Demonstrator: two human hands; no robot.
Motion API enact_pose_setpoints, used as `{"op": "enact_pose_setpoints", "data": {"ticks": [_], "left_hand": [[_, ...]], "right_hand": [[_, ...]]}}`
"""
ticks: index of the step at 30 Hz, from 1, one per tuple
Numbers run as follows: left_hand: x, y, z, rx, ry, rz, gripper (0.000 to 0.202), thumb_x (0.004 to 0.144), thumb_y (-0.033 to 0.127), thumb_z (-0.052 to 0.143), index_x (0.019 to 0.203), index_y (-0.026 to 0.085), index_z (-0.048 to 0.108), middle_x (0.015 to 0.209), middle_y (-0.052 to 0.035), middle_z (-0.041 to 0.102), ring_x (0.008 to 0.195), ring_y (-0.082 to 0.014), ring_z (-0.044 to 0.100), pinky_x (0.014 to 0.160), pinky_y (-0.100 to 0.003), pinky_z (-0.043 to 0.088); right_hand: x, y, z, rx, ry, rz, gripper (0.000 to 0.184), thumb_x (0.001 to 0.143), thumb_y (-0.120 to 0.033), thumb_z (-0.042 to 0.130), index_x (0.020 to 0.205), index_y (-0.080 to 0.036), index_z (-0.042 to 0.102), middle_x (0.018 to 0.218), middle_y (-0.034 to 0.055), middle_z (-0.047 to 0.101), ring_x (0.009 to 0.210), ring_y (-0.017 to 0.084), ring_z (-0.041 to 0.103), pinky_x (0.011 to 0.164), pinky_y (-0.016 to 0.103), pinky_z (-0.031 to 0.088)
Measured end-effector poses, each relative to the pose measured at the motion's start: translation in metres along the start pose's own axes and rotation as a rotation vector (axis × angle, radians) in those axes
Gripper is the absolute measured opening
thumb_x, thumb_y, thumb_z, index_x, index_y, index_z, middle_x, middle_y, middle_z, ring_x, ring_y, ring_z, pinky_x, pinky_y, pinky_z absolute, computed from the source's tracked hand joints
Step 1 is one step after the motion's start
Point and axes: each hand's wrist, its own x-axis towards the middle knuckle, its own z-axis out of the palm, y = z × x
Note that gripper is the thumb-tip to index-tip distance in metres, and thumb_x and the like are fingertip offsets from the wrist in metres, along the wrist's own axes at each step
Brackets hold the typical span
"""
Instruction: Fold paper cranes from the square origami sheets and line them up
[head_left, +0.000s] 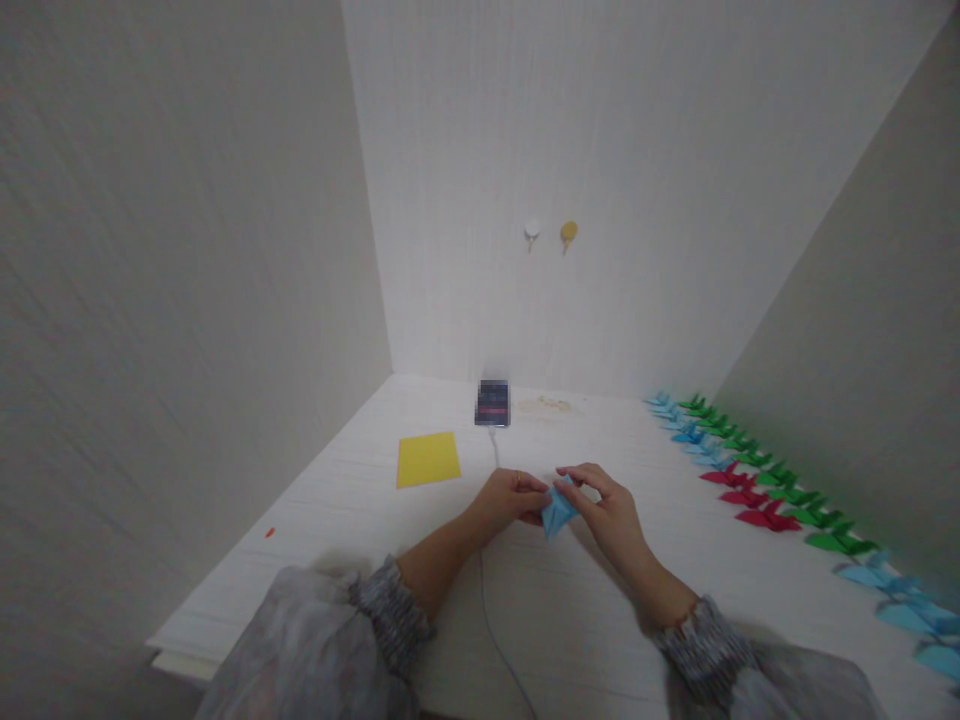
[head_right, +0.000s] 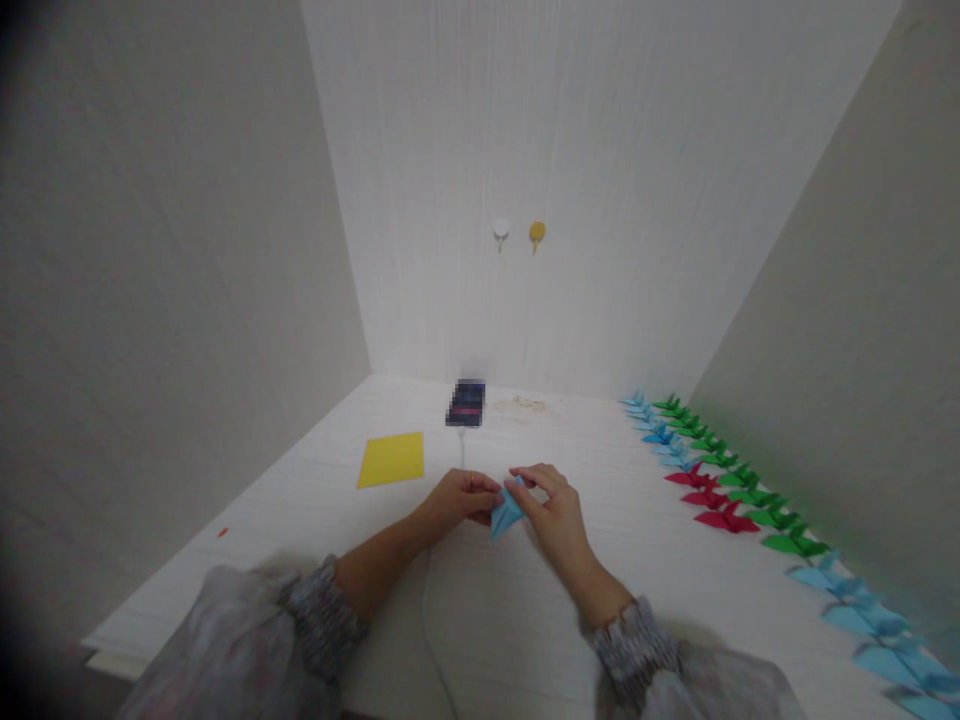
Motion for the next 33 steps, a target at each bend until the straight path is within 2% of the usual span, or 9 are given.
{"op": "enact_pose_setpoints", "data": {"ticks": [5,12,19,27,33], "left_hand": [[0.0,-0.002,-0.002,0.056,-0.037,0.03,0.032,0.053,0.034,0.066,0.072,0.01,0.06,0.063,-0.0028,0.061,0.056,-0.0114,0.056,0.062,-0.029,0.045],[0.002,-0.004,-0.002,0.087,0.009,0.068,0.03,0.053,0.033,0.067,0.07,0.01,0.059,0.061,-0.0021,0.061,0.054,-0.0105,0.055,0.058,-0.025,0.045],[0.0,-0.001,0.0,0.096,0.024,0.039,0.029,0.051,0.032,0.067,0.069,0.01,0.06,0.061,-0.0027,0.062,0.053,-0.011,0.056,0.058,-0.026,0.045],[0.001,-0.002,-0.002,0.17,0.063,0.032,0.029,0.052,0.033,0.066,0.069,0.01,0.061,0.059,-0.0029,0.062,0.052,-0.011,0.055,0.057,-0.026,0.045],[0.002,-0.003,-0.003,0.127,0.036,0.052,0.03,0.053,0.035,0.066,0.068,0.011,0.06,0.059,-0.0025,0.061,0.053,-0.011,0.055,0.058,-0.027,0.046]], "right_hand": [[0.001,-0.001,0.0,0.048,-0.011,0.052,0.016,0.07,-0.033,0.055,0.069,-0.02,0.064,0.07,0.0037,0.059,0.07,0.017,0.054,0.066,0.03,0.042],[0.001,-0.003,-0.001,0.095,-0.031,0.118,0.02,0.071,-0.034,0.053,0.068,-0.019,0.065,0.066,0.0026,0.06,0.067,0.016,0.054,0.065,0.028,0.041],[-0.001,0.001,0.0,0.152,-0.043,0.194,0.022,0.071,-0.037,0.052,0.068,-0.018,0.064,0.067,0.0029,0.062,0.067,0.017,0.055,0.065,0.028,0.041],[0.002,0.007,0.0,0.256,0.058,0.24,0.026,0.073,-0.038,0.049,0.071,-0.017,0.064,0.069,0.0036,0.062,0.069,0.017,0.055,0.068,0.029,0.042],[0.001,0.004,0.003,0.107,-0.09,0.198,0.02,0.065,-0.036,0.057,0.066,-0.017,0.063,0.063,0.0023,0.059,0.065,0.017,0.054,0.064,0.028,0.041]]}}
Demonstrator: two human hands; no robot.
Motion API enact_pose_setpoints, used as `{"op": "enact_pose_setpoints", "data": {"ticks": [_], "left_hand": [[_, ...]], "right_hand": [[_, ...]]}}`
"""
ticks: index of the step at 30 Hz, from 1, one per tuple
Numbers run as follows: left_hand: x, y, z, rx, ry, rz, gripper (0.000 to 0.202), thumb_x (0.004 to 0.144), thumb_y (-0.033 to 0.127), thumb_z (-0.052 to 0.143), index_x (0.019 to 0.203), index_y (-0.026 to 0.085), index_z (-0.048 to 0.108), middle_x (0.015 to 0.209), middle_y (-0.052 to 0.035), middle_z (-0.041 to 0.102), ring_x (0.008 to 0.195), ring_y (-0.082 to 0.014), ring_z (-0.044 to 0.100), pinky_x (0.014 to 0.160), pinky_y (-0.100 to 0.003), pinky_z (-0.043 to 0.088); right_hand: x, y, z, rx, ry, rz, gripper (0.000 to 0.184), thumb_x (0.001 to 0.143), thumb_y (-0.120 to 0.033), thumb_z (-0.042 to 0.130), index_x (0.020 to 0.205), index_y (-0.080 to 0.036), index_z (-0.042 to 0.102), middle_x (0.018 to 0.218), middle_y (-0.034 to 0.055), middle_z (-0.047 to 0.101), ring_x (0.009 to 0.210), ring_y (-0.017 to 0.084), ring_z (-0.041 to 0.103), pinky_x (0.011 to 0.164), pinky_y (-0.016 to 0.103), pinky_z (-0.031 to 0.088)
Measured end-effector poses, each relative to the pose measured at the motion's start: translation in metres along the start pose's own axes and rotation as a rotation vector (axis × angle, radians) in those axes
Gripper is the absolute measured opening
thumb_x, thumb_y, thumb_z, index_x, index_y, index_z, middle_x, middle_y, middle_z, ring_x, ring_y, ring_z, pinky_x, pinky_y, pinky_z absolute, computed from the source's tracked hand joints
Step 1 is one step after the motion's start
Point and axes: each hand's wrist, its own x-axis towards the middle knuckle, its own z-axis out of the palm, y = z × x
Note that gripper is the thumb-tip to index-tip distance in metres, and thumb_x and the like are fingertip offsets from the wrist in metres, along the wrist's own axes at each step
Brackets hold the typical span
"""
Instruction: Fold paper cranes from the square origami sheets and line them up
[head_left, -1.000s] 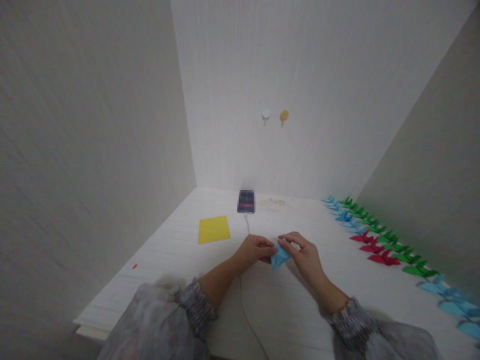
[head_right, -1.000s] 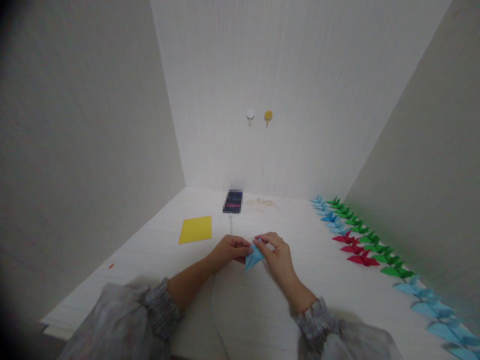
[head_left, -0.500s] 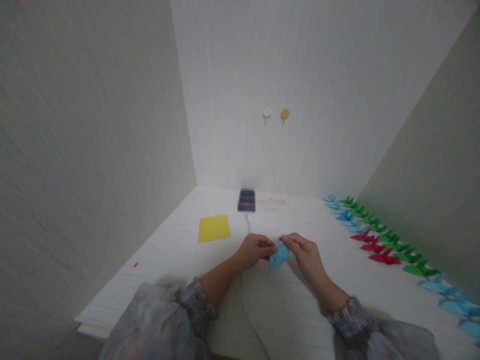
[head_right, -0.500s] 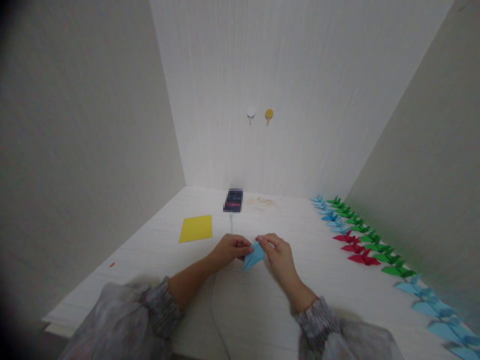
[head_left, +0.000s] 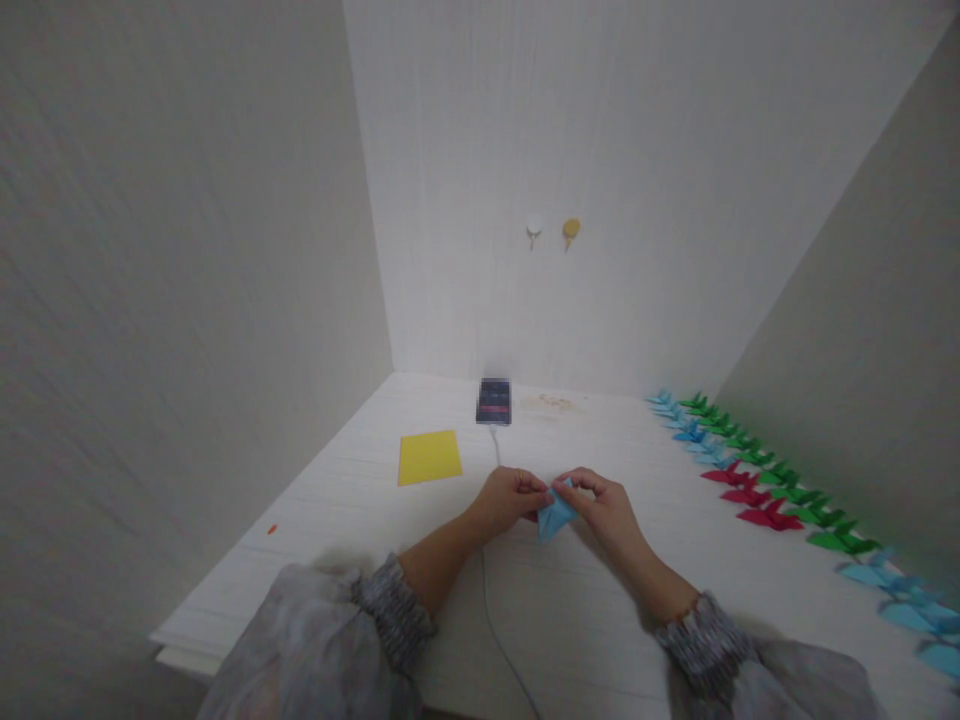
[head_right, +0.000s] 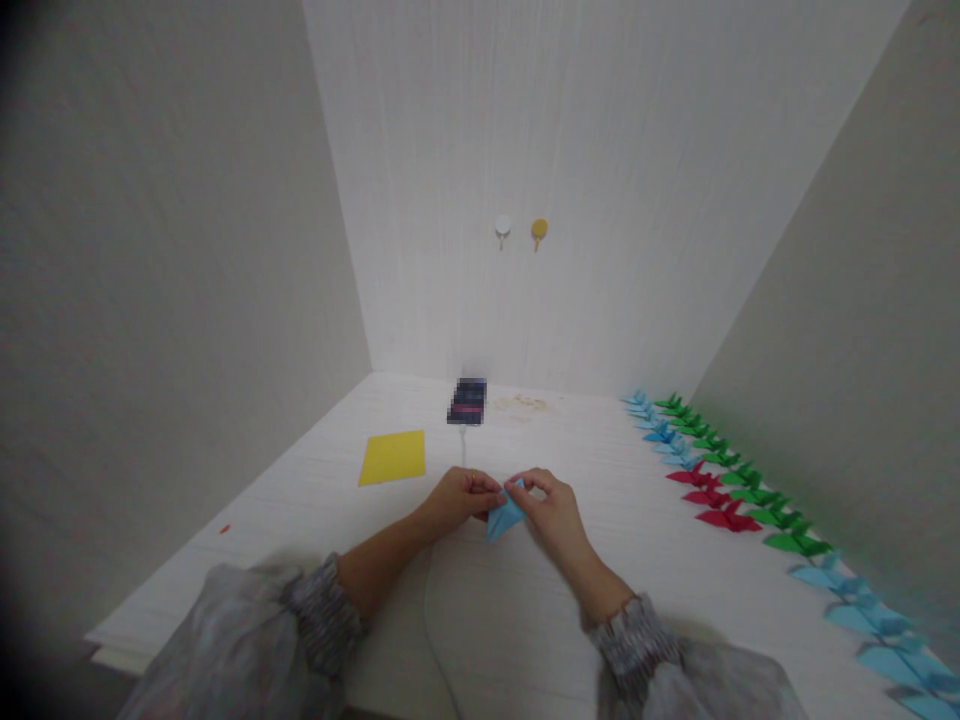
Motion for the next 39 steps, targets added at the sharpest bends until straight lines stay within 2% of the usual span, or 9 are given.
{"op": "enact_pose_setpoints", "data": {"ticks": [7,20,29,31,34,39], "left_hand": [[-0.0008,-0.0009,0.0003,0.016,-0.024,-0.011,0.032,0.052,0.037,0.066,0.069,0.01,0.061,0.059,-0.0027,0.061,0.053,-0.0112,0.055,0.058,-0.027,0.045],[-0.0006,0.0001,0.0011,0.054,-0.026,0.014,0.027,0.054,0.033,0.064,0.067,0.01,0.06,0.058,-0.0023,0.06,0.051,-0.0106,0.054,0.057,-0.026,0.045],[-0.0002,-0.0019,0.0013,0.024,-0.019,0.02,0.026,0.054,0.032,0.065,0.067,0.01,0.061,0.056,-0.0009,0.059,0.05,-0.0094,0.053,0.055,-0.025,0.045],[0.0001,-0.0023,0.0007,0.022,-0.006,0.009,0.027,0.053,0.033,0.065,0.066,0.01,0.061,0.056,-0.0008,0.059,0.05,-0.0093,0.053,0.055,-0.025,0.045],[0.0002,-0.0015,0.0003,0.023,0.0,0.011,0.029,0.053,0.035,0.064,0.068,0.01,0.062,0.058,-0.001,0.06,0.051,-0.0096,0.053,0.057,-0.025,0.044],[-0.001,0.001,0.0003,0.014,-0.029,0.017,0.029,0.054,0.035,0.064,0.071,0.011,0.063,0.06,-0.0013,0.061,0.053,-0.01,0.054,0.058,-0.025,0.044]], "right_hand": [[-0.0005,-0.002,-0.0025,0.022,0.014,-0.026,0.02,0.065,-0.037,0.058,0.068,-0.019,0.065,0.068,0.0025,0.06,0.069,0.017,0.055,0.065,0.028,0.041],[-0.0017,-0.0022,-0.0025,0.024,0.04,0.057,0.025,0.067,-0.04,0.056,0.061,-0.017,0.064,0.06,0.0023,0.06,0.061,0.016,0.054,0.061,0.027,0.04],[-0.0027,-0.0014,0.0003,0.028,0.057,0.046,0.031,0.074,-0.04,0.047,0.062,-0.016,0.06,0.057,0.0017,0.058,0.057,0.014,0.052,0.057,0.025,0.039],[-0.002,-0.0029,0.0008,0.036,0.045,0.034,0.03,0.075,-0.04,0.046,0.066,-0.016,0.06,0.06,0.0018,0.058,0.059,0.014,0.052,0.058,0.025,0.04],[-0.0014,-0.0037,0.0019,0.014,-0.026,0.033,0.024,0.069,-0.038,0.053,0.069,-0.015,0.061,0.063,0.0018,0.06,0.062,0.015,0.054,0.061,0.025,0.04],[-0.001,0.0019,0.0029,0.004,-0.092,0.037,0.022,0.068,-0.037,0.055,0.063,-0.017,0.061,0.062,0.0021,0.06,0.063,0.016,0.055,0.063,0.026,0.041]]}}
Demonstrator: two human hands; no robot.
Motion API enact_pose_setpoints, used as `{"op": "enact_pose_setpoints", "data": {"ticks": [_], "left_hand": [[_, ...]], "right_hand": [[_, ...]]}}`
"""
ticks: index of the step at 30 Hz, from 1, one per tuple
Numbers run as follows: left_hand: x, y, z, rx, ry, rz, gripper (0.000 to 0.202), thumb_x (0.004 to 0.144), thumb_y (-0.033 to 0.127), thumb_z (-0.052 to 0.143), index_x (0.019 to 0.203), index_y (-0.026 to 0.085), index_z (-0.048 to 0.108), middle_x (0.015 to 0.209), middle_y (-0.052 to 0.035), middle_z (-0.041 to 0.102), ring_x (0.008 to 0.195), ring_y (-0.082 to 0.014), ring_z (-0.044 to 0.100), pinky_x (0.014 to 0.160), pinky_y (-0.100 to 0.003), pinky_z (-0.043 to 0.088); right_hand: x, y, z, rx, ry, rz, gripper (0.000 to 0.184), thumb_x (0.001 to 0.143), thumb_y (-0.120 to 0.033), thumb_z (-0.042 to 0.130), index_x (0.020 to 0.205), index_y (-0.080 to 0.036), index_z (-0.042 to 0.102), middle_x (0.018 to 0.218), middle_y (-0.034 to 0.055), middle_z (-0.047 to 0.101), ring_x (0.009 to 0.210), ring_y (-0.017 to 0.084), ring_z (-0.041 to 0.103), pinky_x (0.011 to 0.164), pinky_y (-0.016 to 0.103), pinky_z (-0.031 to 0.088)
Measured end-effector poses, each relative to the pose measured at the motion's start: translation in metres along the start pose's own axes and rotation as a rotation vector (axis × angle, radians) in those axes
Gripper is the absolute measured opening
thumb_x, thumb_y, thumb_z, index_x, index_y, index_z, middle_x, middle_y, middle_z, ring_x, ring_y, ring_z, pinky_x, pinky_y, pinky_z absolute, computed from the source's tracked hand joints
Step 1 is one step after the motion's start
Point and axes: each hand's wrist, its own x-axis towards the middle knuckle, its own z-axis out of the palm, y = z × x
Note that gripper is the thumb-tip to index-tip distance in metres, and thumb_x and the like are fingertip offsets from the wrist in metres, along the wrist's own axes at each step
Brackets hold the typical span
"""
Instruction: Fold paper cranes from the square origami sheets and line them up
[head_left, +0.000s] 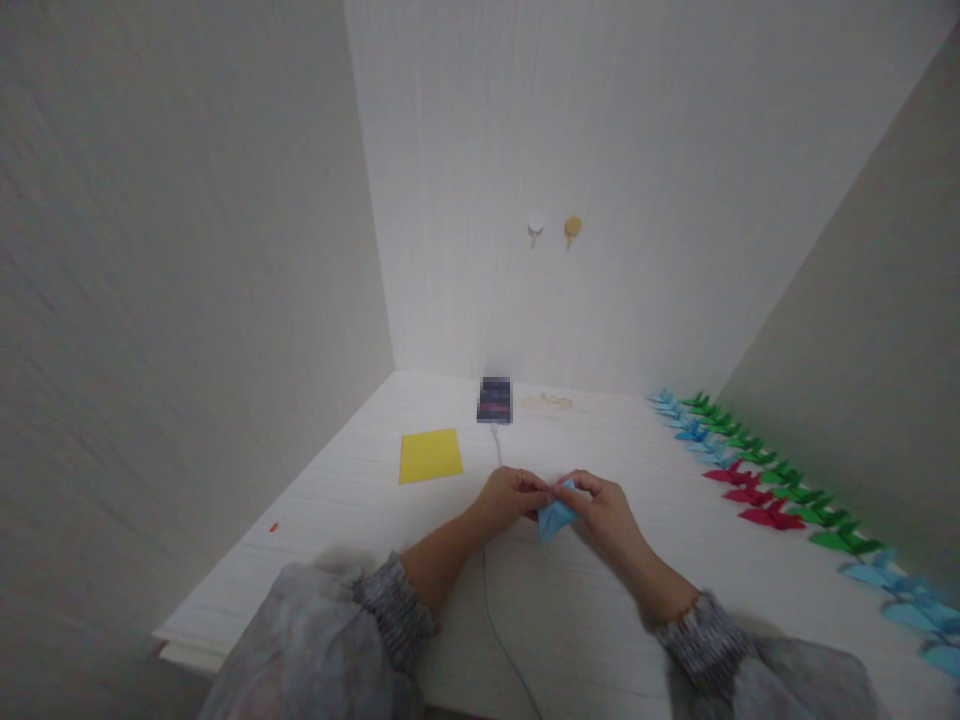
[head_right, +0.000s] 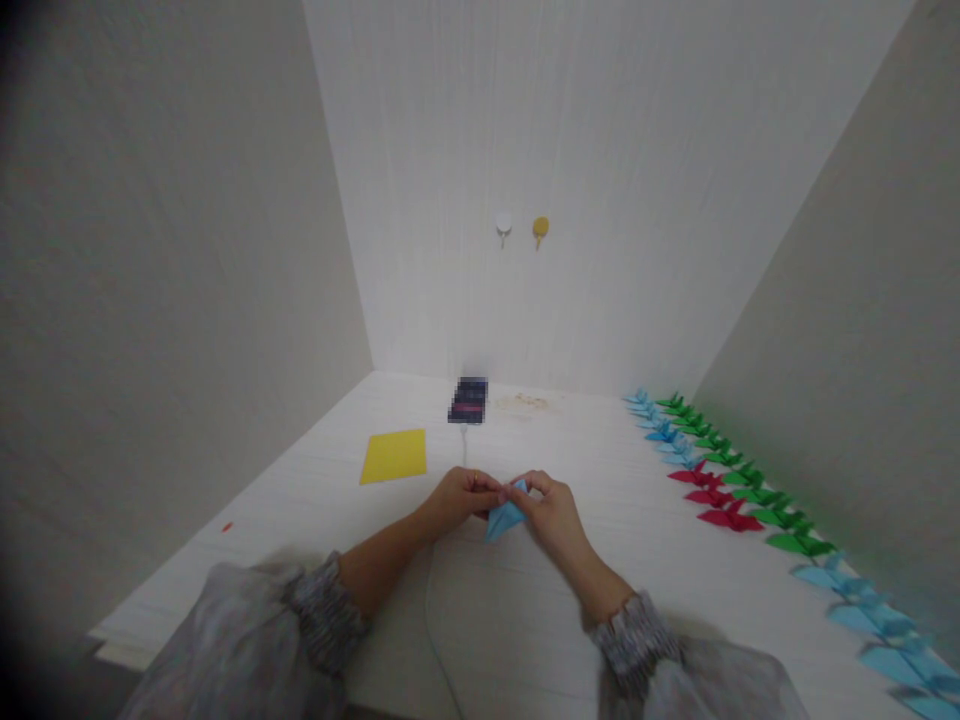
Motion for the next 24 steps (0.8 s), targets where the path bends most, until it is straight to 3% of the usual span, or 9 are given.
{"op": "enact_pose_setpoints", "data": {"ticks": [9,19,24], "left_hand": [[0.0,0.003,0.003,-0.037,0.027,-0.023,0.028,0.05,0.032,0.067,0.067,0.01,0.061,0.059,-0.0017,0.061,0.051,-0.0094,0.054,0.055,-0.024,0.044],[0.0,0.001,0.0,0.044,0.054,-0.038,0.024,0.05,0.028,0.066,0.066,0.01,0.061,0.056,-0.0019,0.06,0.048,-0.0096,0.054,0.054,-0.025,0.045],[0.0,0.003,0.0,0.034,0.065,-0.039,0.025,0.049,0.028,0.067,0.066,0.01,0.061,0.058,-0.0024,0.061,0.05,-0.0104,0.055,0.054,-0.025,0.045]], "right_hand": [[-0.001,0.008,0.0,0.116,0.052,-0.017,0.023,0.07,-0.036,0.054,0.062,-0.016,0.063,0.065,0.0031,0.058,0.066,0.016,0.053,0.064,0.027,0.041],[0.0,-0.004,-0.008,0.175,0.128,-0.013,0.025,0.074,-0.034,0.047,0.07,-0.015,0.063,0.07,0.0042,0.061,0.072,0.017,0.054,0.07,0.027,0.039],[0.0,0.001,0.0,0.116,0.03,0.029,0.025,0.069,-0.038,0.052,0.066,-0.016,0.064,0.062,0.0034,0.061,0.062,0.017,0.055,0.059,0.026,0.041]]}}
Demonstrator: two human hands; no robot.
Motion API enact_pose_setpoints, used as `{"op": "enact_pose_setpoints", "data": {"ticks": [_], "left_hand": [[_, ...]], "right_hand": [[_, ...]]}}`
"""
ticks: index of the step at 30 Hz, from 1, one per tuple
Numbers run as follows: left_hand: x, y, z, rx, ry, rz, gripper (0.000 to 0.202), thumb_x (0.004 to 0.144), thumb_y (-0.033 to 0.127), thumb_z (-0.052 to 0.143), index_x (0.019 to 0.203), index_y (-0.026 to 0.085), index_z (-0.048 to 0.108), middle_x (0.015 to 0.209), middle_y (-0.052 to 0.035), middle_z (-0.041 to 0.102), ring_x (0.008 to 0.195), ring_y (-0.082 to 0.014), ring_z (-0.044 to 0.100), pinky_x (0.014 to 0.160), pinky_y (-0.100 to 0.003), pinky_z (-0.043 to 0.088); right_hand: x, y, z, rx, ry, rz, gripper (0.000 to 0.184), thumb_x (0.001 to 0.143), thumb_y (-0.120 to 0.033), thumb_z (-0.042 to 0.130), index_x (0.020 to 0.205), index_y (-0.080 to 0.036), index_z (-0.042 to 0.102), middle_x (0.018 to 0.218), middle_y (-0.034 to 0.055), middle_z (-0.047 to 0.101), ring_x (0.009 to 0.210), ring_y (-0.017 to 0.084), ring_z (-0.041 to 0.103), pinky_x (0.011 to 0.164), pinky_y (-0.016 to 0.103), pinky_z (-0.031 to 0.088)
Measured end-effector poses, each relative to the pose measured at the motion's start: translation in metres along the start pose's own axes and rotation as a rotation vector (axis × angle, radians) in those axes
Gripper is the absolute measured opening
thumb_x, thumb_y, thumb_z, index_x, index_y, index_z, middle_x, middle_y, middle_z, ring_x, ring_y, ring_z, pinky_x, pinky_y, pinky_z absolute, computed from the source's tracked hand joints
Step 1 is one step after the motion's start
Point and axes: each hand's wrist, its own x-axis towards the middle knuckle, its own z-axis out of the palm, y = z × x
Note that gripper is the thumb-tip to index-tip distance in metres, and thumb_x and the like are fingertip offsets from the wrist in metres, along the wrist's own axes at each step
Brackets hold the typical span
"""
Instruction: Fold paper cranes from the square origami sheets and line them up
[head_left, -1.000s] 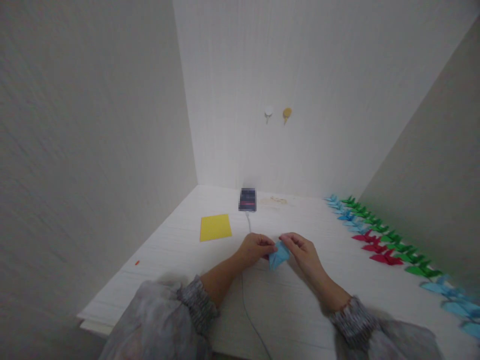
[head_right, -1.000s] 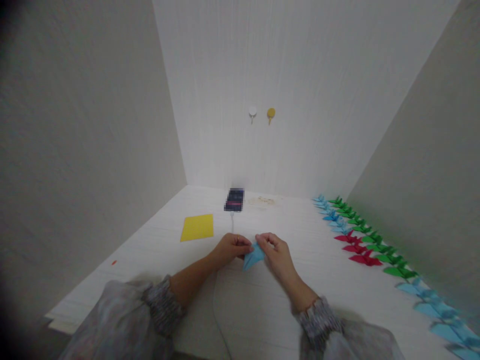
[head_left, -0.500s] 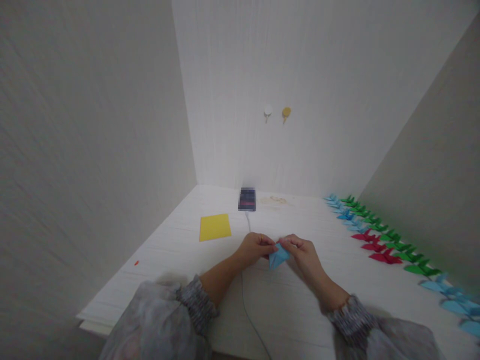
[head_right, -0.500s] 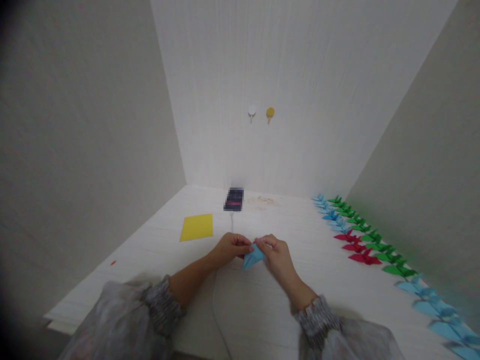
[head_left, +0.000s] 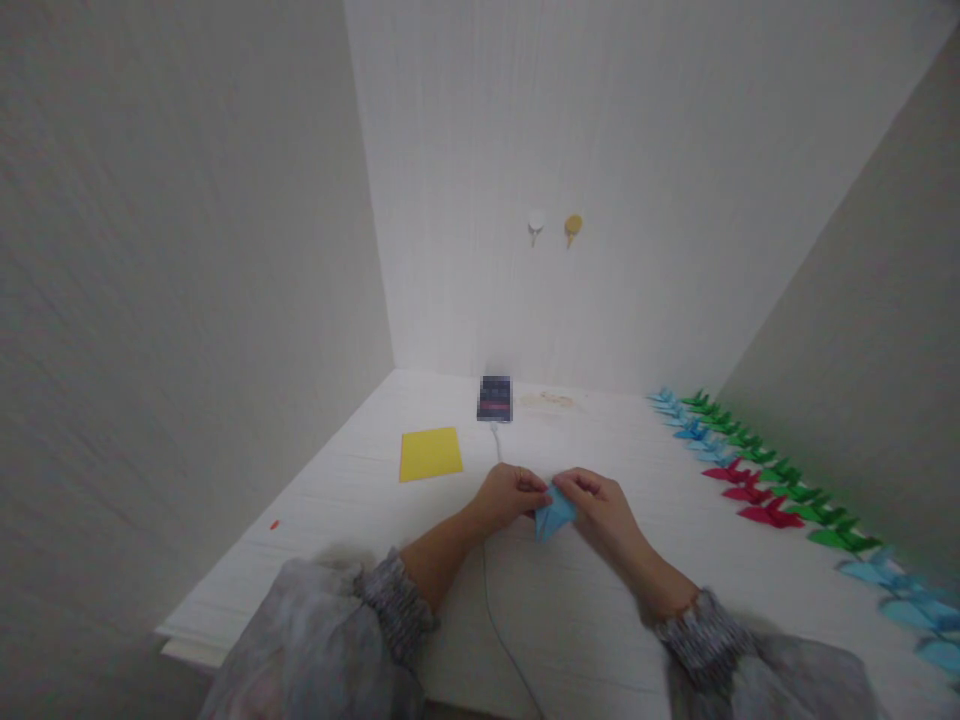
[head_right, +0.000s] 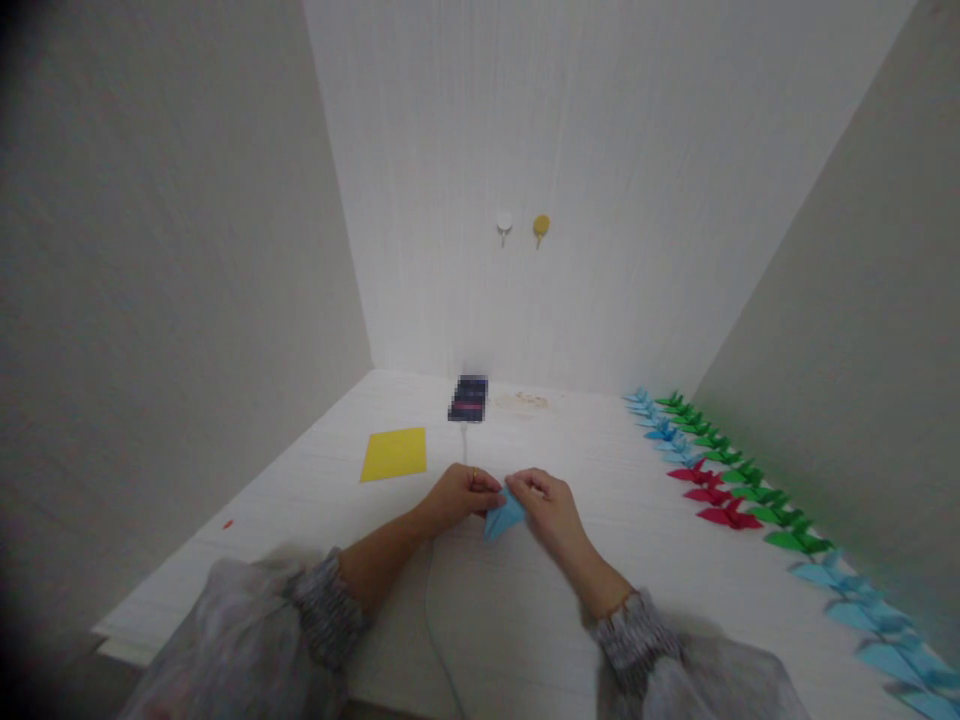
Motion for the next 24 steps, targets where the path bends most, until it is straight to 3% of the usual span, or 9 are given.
{"op": "enact_pose_setpoints", "data": {"ticks": [7,20,24], "left_hand": [[0.0,0.0,0.0,-0.024,-0.02,-0.022,0.028,0.047,0.028,0.069,0.066,0.009,0.06,0.059,-0.0025,0.061,0.05,-0.0106,0.055,0.055,-0.026,0.045],[0.0,-0.001,-0.002,-0.072,-0.101,0.053,0.04,0.044,0.024,0.072,0.076,0.012,0.053,0.057,-0.0002,0.06,0.05,-0.011,0.055,0.053,-0.026,0.045],[0.001,-0.001,-0.001,-0.1,0.012,0.085,0.033,0.049,0.026,0.069,0.073,0.012,0.051,0.056,0.0004,0.058,0.051,-0.0106,0.055,0.053,-0.026,0.046]], "right_hand": [[0.002,0.01,-0.001,0.008,0.008,-0.013,0.021,0.067,-0.036,0.055,0.063,-0.018,0.065,0.065,0.0039,0.062,0.064,0.017,0.056,0.061,0.027,0.042],[-0.001,-0.001,-0.001,-0.016,0.0,0.018,0.026,0.07,-0.037,0.051,0.066,-0.015,0.064,0.062,0.0029,0.062,0.061,0.016,0.055,0.059,0.026,0.041],[0.0,-0.002,0.003,-0.054,0.011,-0.043,0.026,0.07,-0.038,0.05,0.076,-0.016,0.062,0.072,0.005,0.063,0.069,0.017,0.056,0.064,0.027,0.042]]}}
